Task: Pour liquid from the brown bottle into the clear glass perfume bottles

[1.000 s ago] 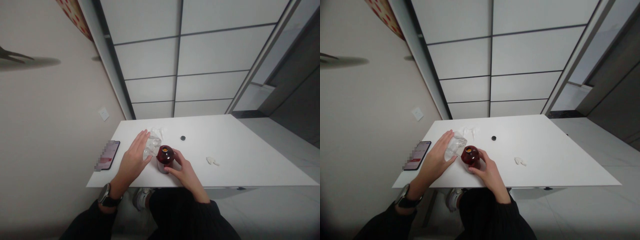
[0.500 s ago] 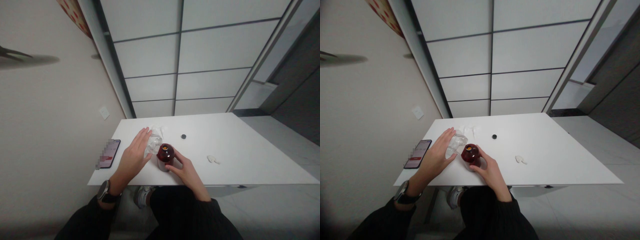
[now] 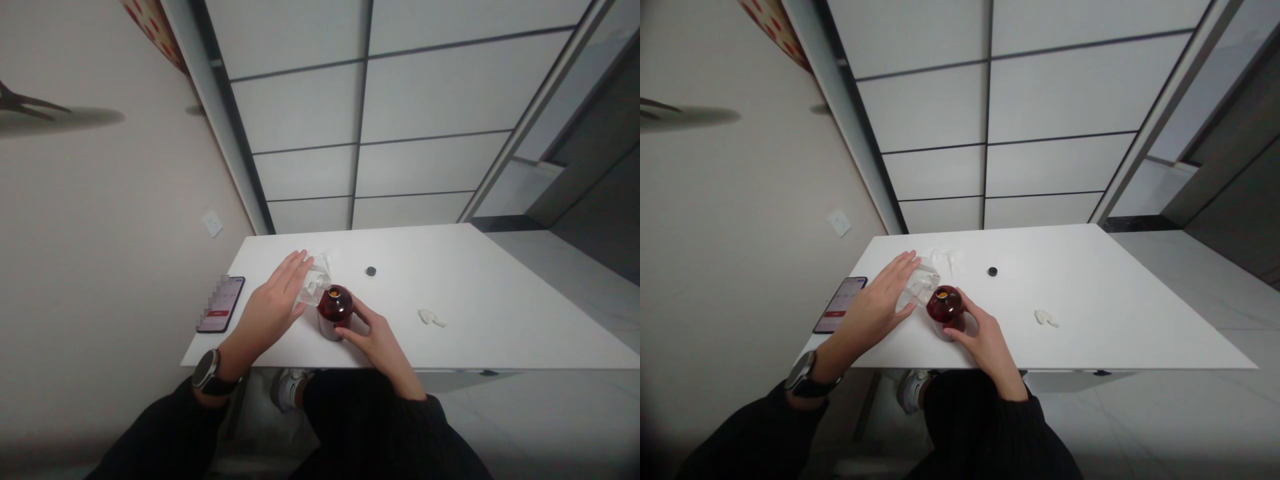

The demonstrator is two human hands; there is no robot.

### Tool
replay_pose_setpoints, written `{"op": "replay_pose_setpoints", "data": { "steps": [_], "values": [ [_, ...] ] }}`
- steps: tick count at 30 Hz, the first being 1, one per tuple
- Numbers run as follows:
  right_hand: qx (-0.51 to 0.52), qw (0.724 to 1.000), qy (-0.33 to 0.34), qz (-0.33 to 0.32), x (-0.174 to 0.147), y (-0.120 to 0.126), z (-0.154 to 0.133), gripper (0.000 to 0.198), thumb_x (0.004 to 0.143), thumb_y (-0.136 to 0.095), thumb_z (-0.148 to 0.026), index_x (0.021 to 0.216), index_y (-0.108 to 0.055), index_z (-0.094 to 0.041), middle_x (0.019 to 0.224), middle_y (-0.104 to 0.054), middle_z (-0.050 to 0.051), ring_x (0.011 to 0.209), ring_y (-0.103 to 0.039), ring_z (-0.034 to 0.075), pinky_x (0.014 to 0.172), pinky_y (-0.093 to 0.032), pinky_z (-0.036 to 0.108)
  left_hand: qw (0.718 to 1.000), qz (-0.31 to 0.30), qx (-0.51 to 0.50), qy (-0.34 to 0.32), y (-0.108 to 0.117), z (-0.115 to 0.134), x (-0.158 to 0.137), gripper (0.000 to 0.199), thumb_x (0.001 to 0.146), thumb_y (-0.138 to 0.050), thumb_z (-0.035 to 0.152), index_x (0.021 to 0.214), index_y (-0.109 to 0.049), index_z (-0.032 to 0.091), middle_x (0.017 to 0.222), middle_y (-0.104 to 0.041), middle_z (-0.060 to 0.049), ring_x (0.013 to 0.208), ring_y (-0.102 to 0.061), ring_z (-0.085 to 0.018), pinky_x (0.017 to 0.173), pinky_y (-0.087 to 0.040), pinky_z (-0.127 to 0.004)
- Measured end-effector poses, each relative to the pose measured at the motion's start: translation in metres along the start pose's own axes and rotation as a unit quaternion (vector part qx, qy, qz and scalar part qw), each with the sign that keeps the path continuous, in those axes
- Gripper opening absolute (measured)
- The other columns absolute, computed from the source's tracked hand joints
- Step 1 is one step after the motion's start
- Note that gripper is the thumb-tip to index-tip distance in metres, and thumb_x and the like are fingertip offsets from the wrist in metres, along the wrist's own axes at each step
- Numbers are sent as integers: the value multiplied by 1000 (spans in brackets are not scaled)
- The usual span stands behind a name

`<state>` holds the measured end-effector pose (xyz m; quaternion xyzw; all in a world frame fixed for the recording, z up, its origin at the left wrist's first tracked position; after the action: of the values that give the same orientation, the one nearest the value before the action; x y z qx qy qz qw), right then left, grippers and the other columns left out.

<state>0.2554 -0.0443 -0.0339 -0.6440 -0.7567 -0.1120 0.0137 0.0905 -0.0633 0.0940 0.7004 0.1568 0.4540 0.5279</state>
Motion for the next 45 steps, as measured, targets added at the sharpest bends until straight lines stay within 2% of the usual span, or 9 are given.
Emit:
{"op": "replay_pose_setpoints", "data": {
  "steps": [10, 20, 37, 45],
  "values": [
    [4, 1000, 6, -3, -1, -1, -5, 75, 77, -88, -35, 148, -64, -30, 153, -63, 5, 149, -53, 34, 130, -32, 58, 999, -19, 25, -18, 1, 1, 2, 76, 94, -58, 8, 163, -29, 15, 169, -42, -19, 160, -35, -30, 129, -39, -48],
    [-23, 1000, 8, -15, 1, -2, -1, 77, 80, -85, -35, 152, -60, -24, 157, -58, 7, 152, -49, 33, 130, -32, 53, 996, -9, 76, -42, 5, 7, 3, 73, 91, -61, 5, 159, -35, 8, 164, -47, -23, 157, -41, -32, 124, -47, -47],
    [-21, 1000, 9, -19, 1, -3, 3, 79, 80, -86, -36, 153, -58, -26, 157, -59, 7, 151, -51, 33, 131, -31, 54, 994, -21, 89, -56, 6, 10, 6, 75, 90, -60, 3, 160, -33, 8, 165, -45, -23, 159, -39, -31, 123, -48, -46],
    [-19, 1000, 17, -10, 0, -2, -1, 77, 79, -87, -33, 151, -60, -26, 155, -60, 7, 149, -53, 33, 129, -35, 55, 993, -26, 97, -60, 7, 11, 8, 75, 90, -57, 1, 161, -31, 10, 166, -45, -22, 159, -37, -31, 124, -47, -47]
  ]
}}
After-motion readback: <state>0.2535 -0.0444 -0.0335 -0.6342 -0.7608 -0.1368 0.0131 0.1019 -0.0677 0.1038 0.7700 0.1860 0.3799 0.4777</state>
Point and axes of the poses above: each hand's wrist, its own x-axis towards the middle knuckle, its own y-axis out of the back of the hand, z = x × y, the point moved 10 cm from there along x, towards the middle knuckle
